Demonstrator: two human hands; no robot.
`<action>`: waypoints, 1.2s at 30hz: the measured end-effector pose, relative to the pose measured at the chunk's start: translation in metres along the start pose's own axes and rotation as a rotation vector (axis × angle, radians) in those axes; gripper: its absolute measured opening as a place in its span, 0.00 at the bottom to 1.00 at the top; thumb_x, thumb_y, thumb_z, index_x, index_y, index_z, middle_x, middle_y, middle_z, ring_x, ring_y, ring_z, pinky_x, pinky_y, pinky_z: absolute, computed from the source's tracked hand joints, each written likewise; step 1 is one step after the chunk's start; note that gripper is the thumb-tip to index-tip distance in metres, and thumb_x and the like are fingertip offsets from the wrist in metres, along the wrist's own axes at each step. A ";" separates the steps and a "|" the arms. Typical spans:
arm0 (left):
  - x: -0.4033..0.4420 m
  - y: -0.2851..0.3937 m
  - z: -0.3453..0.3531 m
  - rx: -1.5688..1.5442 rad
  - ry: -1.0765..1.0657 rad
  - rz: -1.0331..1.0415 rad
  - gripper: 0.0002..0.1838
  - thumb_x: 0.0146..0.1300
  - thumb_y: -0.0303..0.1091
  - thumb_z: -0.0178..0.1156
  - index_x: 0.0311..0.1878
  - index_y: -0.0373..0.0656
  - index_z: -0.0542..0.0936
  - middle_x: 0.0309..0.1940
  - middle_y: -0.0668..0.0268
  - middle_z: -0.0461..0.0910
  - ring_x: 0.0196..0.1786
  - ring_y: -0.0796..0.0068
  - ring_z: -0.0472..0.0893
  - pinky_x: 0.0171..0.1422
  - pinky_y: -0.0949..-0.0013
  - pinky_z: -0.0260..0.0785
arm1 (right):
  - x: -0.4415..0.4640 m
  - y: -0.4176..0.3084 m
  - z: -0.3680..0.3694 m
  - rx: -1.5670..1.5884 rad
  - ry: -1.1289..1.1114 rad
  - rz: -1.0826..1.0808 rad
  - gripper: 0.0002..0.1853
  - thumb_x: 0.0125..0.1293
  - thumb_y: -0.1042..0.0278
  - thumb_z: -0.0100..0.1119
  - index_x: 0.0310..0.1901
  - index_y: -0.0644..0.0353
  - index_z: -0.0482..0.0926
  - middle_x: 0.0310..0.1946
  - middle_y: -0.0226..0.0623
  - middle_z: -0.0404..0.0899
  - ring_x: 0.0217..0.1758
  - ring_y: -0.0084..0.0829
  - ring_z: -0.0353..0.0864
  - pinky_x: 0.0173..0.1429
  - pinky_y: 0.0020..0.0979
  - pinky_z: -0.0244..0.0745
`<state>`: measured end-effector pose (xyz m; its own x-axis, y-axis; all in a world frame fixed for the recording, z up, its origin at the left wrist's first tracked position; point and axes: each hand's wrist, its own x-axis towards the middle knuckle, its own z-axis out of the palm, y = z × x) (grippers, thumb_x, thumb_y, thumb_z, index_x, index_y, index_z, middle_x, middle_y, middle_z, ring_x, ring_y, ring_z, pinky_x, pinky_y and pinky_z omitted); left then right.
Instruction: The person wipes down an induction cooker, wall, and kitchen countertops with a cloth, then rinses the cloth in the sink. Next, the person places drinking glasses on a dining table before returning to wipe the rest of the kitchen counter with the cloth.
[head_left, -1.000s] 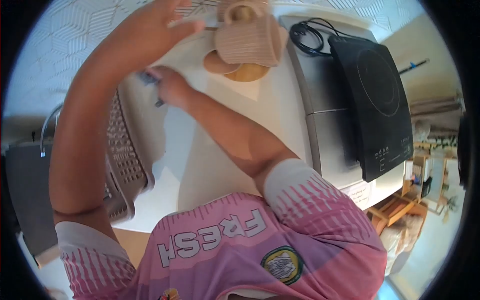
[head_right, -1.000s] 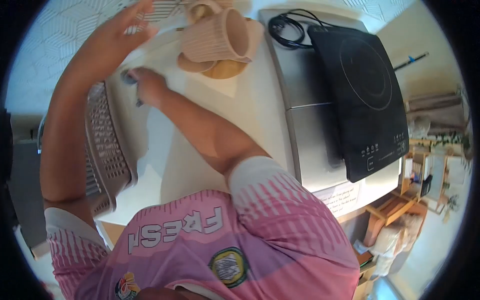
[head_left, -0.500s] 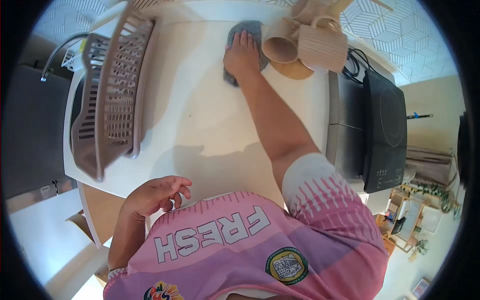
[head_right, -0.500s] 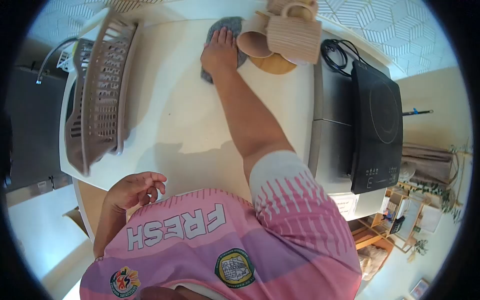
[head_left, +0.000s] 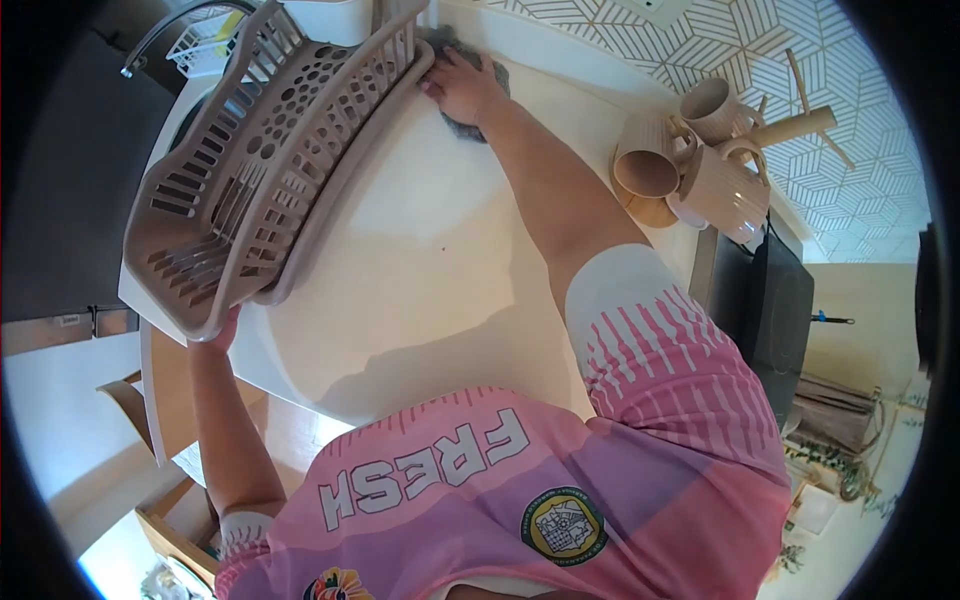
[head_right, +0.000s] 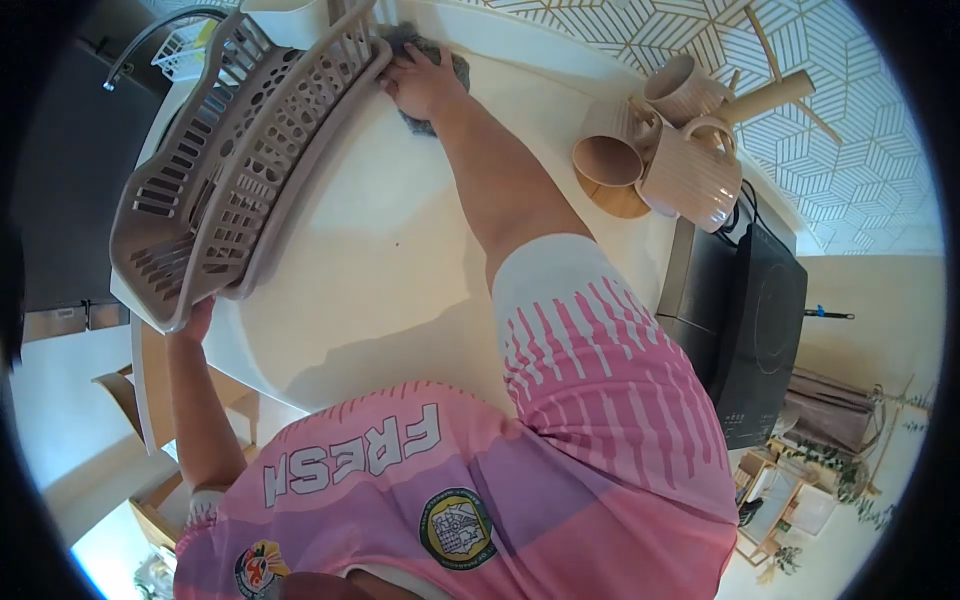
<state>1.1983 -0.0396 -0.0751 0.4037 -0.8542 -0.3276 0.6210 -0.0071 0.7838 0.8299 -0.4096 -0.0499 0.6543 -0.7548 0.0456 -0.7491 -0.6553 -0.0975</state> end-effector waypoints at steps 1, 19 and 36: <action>0.001 -0.002 0.010 -0.014 0.007 0.006 0.26 0.65 0.46 0.55 0.64 0.49 0.67 0.57 0.61 0.73 0.58 0.63 0.74 0.59 0.55 0.71 | -0.007 -0.009 -0.004 -0.042 -0.043 0.008 0.26 0.74 0.51 0.30 0.71 0.46 0.57 0.73 0.29 0.53 0.77 0.37 0.45 0.75 0.57 0.40; 0.019 0.013 0.070 0.073 -0.035 -0.260 0.19 0.68 0.46 0.53 0.53 0.42 0.74 0.46 0.61 0.80 0.44 0.70 0.81 0.39 0.72 0.80 | -0.317 -0.063 -0.108 1.446 0.441 0.521 0.26 0.53 0.82 0.40 0.53 0.58 0.78 0.51 0.34 0.76 0.49 0.30 0.75 0.59 0.28 0.69; 0.058 0.077 0.037 0.005 -0.212 -0.533 0.16 0.63 0.26 0.51 0.54 0.35 0.72 0.52 0.56 0.76 0.52 0.59 0.79 0.48 0.60 0.82 | -0.265 -0.008 0.060 -0.230 0.373 0.869 0.21 0.67 0.60 0.40 0.58 0.56 0.73 0.64 0.40 0.66 0.69 0.39 0.62 0.72 0.36 0.59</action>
<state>1.2447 -0.1084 -0.0144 -0.1080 -0.8175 -0.5657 0.6986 -0.4673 0.5418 0.6687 -0.2030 -0.1210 -0.1818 -0.9130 0.3653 -0.9832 0.1754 -0.0509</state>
